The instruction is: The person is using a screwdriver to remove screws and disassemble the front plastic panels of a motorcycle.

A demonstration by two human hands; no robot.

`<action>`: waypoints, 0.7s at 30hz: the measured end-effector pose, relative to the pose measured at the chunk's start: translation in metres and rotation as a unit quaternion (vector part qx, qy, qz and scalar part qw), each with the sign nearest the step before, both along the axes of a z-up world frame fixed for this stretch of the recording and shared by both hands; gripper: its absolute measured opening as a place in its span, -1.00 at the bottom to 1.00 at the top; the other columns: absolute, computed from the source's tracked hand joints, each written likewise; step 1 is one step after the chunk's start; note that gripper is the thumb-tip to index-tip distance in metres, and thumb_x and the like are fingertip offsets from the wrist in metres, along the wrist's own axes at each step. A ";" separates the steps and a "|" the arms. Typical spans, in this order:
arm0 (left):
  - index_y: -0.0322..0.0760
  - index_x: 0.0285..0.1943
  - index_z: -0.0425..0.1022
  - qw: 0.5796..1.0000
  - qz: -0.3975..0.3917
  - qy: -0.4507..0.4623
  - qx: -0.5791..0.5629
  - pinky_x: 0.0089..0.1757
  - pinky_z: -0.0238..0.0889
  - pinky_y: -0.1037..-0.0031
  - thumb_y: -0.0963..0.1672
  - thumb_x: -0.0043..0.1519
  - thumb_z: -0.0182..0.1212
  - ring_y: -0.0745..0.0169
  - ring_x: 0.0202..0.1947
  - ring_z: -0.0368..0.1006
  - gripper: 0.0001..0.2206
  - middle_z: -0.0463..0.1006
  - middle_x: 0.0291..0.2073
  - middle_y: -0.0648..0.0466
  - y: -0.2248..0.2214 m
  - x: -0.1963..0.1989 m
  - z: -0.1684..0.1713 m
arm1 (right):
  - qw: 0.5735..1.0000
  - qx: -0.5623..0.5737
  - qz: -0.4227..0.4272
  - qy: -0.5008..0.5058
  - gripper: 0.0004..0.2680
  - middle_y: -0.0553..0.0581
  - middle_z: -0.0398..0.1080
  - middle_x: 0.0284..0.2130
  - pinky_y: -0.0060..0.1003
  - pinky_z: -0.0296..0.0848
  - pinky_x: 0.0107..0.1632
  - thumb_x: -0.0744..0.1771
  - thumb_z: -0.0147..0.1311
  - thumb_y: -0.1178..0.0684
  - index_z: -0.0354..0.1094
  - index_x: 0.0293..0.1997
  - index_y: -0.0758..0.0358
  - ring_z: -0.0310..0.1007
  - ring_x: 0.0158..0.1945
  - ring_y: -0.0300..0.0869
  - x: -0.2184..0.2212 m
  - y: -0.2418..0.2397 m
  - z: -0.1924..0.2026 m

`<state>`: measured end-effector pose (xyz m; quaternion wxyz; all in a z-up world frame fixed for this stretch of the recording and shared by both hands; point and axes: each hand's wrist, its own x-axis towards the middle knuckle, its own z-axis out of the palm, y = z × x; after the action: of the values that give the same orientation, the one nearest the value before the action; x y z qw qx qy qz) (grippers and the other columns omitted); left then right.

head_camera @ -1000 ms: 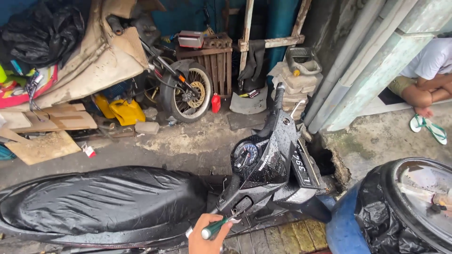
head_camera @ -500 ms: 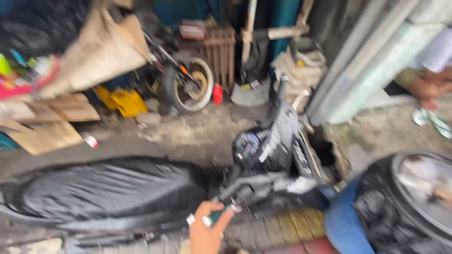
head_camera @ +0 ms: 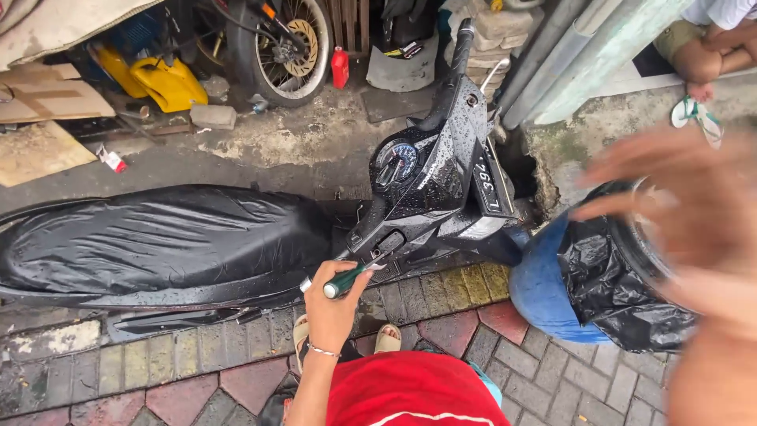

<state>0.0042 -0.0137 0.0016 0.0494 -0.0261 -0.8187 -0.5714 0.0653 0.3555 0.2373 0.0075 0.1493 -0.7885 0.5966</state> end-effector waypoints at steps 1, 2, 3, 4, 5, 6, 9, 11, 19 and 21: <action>-0.17 -0.26 0.59 1.000 0.002 0.006 0.003 -0.09 0.40 0.51 -0.07 0.12 0.47 0.31 -0.20 0.57 -0.83 0.63 -0.26 0.18 0.001 0.000 0.001 | 1.000 0.000 0.006 0.000 -0.55 0.22 0.26 0.25 -0.09 0.56 0.25 0.26 0.07 0.15 0.10 0.31 0.28 0.36 0.29 -0.04 -0.013 -0.047 -0.016; -0.17 -0.26 0.59 1.000 0.006 0.006 0.004 -0.09 0.40 0.51 -0.07 0.12 0.47 0.31 -0.20 0.57 -0.83 0.63 -0.26 0.18 0.003 -0.004 0.004 | 1.000 0.000 0.010 -0.001 -0.55 0.22 0.26 0.25 -0.09 0.56 0.25 0.26 0.07 0.15 0.10 0.31 0.28 0.36 0.29 -0.04 -0.022 -0.064 -0.048; -0.17 -0.24 0.56 1.000 0.009 -0.002 -0.001 -0.08 0.43 0.35 -0.08 0.14 0.48 0.16 -0.16 0.60 -0.82 0.66 -0.25 0.10 0.003 -0.003 0.006 | 0.996 0.048 -0.019 -0.080 -0.60 0.42 0.34 0.13 0.09 0.53 0.16 0.28 0.09 0.16 0.20 0.26 0.43 0.43 0.19 0.17 -0.028 -0.083 -0.081; -0.16 -0.22 0.54 1.000 0.012 -0.010 -0.006 -0.07 0.45 0.18 -0.09 0.17 0.49 0.00 -0.12 0.64 -0.81 0.69 -0.24 0.02 0.004 -0.002 0.008 | 0.982 0.096 -0.046 -0.157 -0.65 0.62 0.42 0.02 0.27 0.50 0.07 0.31 0.10 0.17 0.30 0.20 0.58 0.50 0.09 0.39 -0.033 -0.101 -0.115; -0.16 -0.22 0.54 1.000 0.011 -0.016 -0.009 -0.07 0.45 0.18 -0.09 0.17 0.49 0.00 -0.12 0.64 -0.81 0.69 -0.24 0.02 0.003 -0.001 0.008 | 0.981 0.093 -0.046 -0.164 -0.65 0.62 0.42 0.02 0.27 0.50 0.07 0.31 0.10 0.17 0.30 0.20 0.58 0.50 0.09 0.39 -0.033 -0.109 -0.157; -0.17 -0.21 0.54 1.000 0.012 -0.017 -0.007 -0.06 0.44 0.20 -0.10 0.16 0.50 0.03 -0.12 0.63 -0.81 0.69 -0.23 0.02 0.003 -0.001 0.008 | 0.971 0.080 -0.034 -0.224 -0.64 0.61 0.43 0.04 0.25 0.48 0.09 0.33 0.11 0.11 0.30 0.22 0.55 0.49 0.10 0.36 -0.032 -0.116 -0.198; -0.19 -0.22 0.54 1.000 0.003 -0.008 -0.011 -0.08 0.44 0.18 -0.11 0.17 0.49 -0.01 -0.13 0.63 -0.81 0.68 -0.24 -0.01 0.005 -0.007 0.010 | 0.945 0.037 -0.041 -0.322 -0.63 0.60 0.39 0.09 0.28 0.42 0.15 0.38 0.06 0.01 0.27 0.27 0.50 0.44 0.15 0.37 -0.030 -0.136 -0.274; -0.21 -0.23 0.53 1.000 -0.006 -0.007 -0.018 -0.10 0.46 0.15 -0.10 0.17 0.49 -0.07 -0.14 0.63 -0.81 0.68 -0.25 -0.04 0.005 -0.006 0.012 | 0.929 0.007 -0.057 -0.367 -0.63 0.60 0.34 0.13 0.33 0.39 0.19 0.42 0.00 -0.03 0.22 0.30 0.49 0.40 0.19 0.39 -0.029 -0.148 -0.302; -0.23 -0.23 0.54 0.999 -0.033 0.004 -0.043 -0.10 0.44 0.11 -0.11 0.16 0.51 -0.09 -0.15 0.63 -0.80 0.67 -0.25 -0.05 0.013 -0.008 0.024 | 0.937 -0.077 -0.196 -0.278 -0.71 0.29 0.58 -0.19 -0.20 0.63 -0.23 0.43 0.05 -0.11 0.47 0.06 0.35 0.64 -0.20 -0.04 -0.048 -0.180 -0.329; -0.23 -0.21 0.55 0.997 -0.061 0.013 -0.042 -0.07 0.43 0.11 -0.13 0.16 0.49 -0.10 -0.12 0.62 -0.82 0.66 -0.23 -0.04 0.009 -0.007 0.022 | 0.957 -0.024 -0.223 -0.184 -0.79 0.24 0.51 -0.24 -0.20 0.61 -0.29 0.38 0.15 0.00 0.42 0.03 0.31 0.62 -0.25 -0.03 -0.054 -0.182 -0.337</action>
<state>-0.0030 -0.0051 0.0237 0.0234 -0.0857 -0.8379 -0.5385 0.0116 0.1736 -0.0998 -0.0011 -0.1428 -0.7752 0.6153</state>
